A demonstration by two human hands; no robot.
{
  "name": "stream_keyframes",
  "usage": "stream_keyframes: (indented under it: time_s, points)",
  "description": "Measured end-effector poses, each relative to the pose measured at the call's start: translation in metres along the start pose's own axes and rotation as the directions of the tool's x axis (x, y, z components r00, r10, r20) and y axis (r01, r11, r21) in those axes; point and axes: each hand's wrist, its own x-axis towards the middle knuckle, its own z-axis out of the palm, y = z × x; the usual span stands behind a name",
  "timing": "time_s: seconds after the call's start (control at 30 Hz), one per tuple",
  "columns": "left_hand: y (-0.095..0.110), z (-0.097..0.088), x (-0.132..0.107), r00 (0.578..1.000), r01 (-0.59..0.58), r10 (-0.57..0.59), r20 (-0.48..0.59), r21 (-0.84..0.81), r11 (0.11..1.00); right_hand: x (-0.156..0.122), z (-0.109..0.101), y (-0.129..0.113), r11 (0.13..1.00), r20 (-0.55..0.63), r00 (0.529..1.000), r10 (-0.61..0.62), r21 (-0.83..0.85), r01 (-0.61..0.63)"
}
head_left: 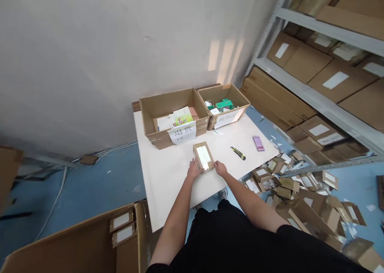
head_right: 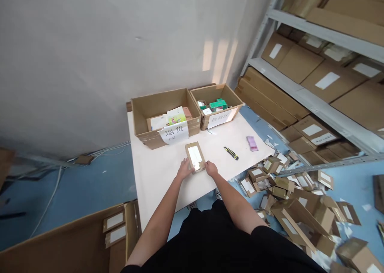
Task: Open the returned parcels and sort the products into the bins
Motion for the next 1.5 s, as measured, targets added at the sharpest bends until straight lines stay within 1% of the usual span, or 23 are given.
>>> stream_keyframes:
  time_s: [0.07, 0.13, 0.17, 0.23, 0.3, 0.37, 0.43, 0.5, 0.6, 0.7, 0.77, 0.87, 0.9, 0.97, 1.03, 1.1, 1.17, 1.23, 1.33, 1.4, 1.47, 1.5]
  points:
    - [0.006, -0.002, 0.011, 0.997, 0.028, -0.039, 0.072, 0.147, 0.989, 0.003, -0.006, 0.009, 0.999, -0.038, 0.998, -0.045, 0.028, 0.046]
    - [0.014, -0.008, 0.024, 0.988, -0.024, -0.028, 0.153, 0.329, 0.944, 0.009, -0.017, 0.016, 0.99, -0.102, 0.987, -0.126, 0.042, 0.131]
    - [0.019, -0.012, 0.031, 0.979, -0.069, -0.018, 0.204, 0.412, 0.908, 0.014, -0.025, 0.02, 0.982, -0.134, 0.976, -0.174, 0.045, 0.181]
    - [0.028, -0.018, 0.046, 0.952, -0.144, -0.036, 0.305, 0.546, 0.826, 0.027, -0.045, 0.027, 0.962, -0.184, 0.949, -0.256, 0.048, 0.269]
    - [0.037, -0.021, 0.057, 0.931, -0.173, -0.086, 0.356, 0.635, 0.753, 0.042, -0.07, 0.035, 0.94, -0.22, 0.922, -0.319, 0.048, 0.336]
    - [0.044, -0.018, 0.063, 0.922, -0.164, -0.139, 0.361, 0.691, 0.704, 0.059, -0.097, 0.049, 0.922, -0.26, 0.895, -0.363, 0.043, 0.386]
    - [0.049, -0.01, 0.063, 0.927, -0.137, -0.173, 0.333, 0.729, 0.671, 0.075, -0.121, 0.068, 0.916, -0.295, 0.881, -0.37, 0.042, 0.399]
    - [0.053, 0.001, 0.059, 0.938, -0.111, -0.187, 0.291, 0.765, 0.635, 0.091, -0.141, 0.093, 0.931, -0.309, 0.892, -0.33, 0.05, 0.361]
    - [0.059, 0.018, 0.052, 0.951, -0.092, -0.195, 0.24, 0.822, 0.562, 0.112, -0.162, 0.135, 0.968, -0.28, 0.934, -0.221, 0.056, 0.246]
    - [0.063, 0.03, 0.048, 0.953, -0.074, -0.218, 0.21, 0.859, 0.506, 0.129, -0.17, 0.17, 0.991, -0.193, 0.973, -0.125, 0.019, 0.131]
    - [0.066, 0.032, 0.047, 0.946, -0.054, -0.251, 0.207, 0.861, 0.505, 0.139, -0.167, 0.187, 0.997, -0.081, 0.994, -0.072, -0.024, 0.07]
    - [0.069, 0.033, 0.044, 0.934, -0.019, -0.29, 0.21, 0.838, 0.545, 0.147, -0.151, 0.201, 0.997, 0.105, 0.994, -0.013, -0.073, 0.021]
    - [0.07, 0.033, 0.043, 0.932, -0.006, -0.297, 0.208, 0.827, 0.561, 0.148, -0.144, 0.203, 0.997, 0.143, 0.99, 0.0, -0.082, 0.011]
    - [0.073, 0.035, 0.039, 0.93, 0.015, -0.306, 0.204, 0.81, 0.586, 0.147, -0.128, 0.206, 0.997, 0.182, 0.983, 0.033, -0.079, -0.019]
    - [0.077, 0.038, 0.037, 0.925, 0.03, -0.318, 0.206, 0.798, 0.602, 0.146, -0.115, 0.205, 0.997, 0.211, 0.975, 0.075, -0.018, -0.072]
    - [0.079, 0.042, 0.036, 0.919, 0.042, -0.334, 0.211, 0.789, 0.613, 0.145, -0.107, 0.2, 0.991, 0.255, 0.962, 0.096, 0.064, -0.116]
    - [0.08, 0.044, 0.036, 0.912, 0.06, -0.351, 0.212, 0.779, 0.624, 0.146, -0.104, 0.188, 0.986, 0.289, 0.955, 0.072, 0.121, -0.111]
    - [0.079, 0.047, 0.036, 0.906, 0.078, -0.365, 0.213, 0.765, 0.64, 0.144, -0.104, 0.168, 0.985, 0.297, 0.955, 0.014, 0.159, -0.064]
    - [0.078, 0.052, 0.037, 0.904, 0.1, -0.373, 0.209, 0.746, 0.659, 0.132, -0.107, 0.123, 0.956, 0.294, 0.943, -0.156, 0.285, 0.069]
    - [0.078, 0.058, 0.039, 0.904, 0.113, -0.379, 0.197, 0.745, 0.657, 0.119, -0.109, 0.085, 0.917, 0.269, 0.91, -0.317, 0.332, 0.222]
    - [0.08, 0.063, 0.041, 0.9, 0.132, -0.397, 0.18, 0.755, 0.642, 0.105, -0.109, 0.045, 0.875, 0.217, 0.862, -0.458, 0.28, 0.395]
    - [0.081, 0.065, 0.042, 0.897, 0.139, -0.407, 0.176, 0.761, 0.634, 0.099, -0.108, 0.025, 0.859, 0.201, 0.841, -0.503, 0.229, 0.459]
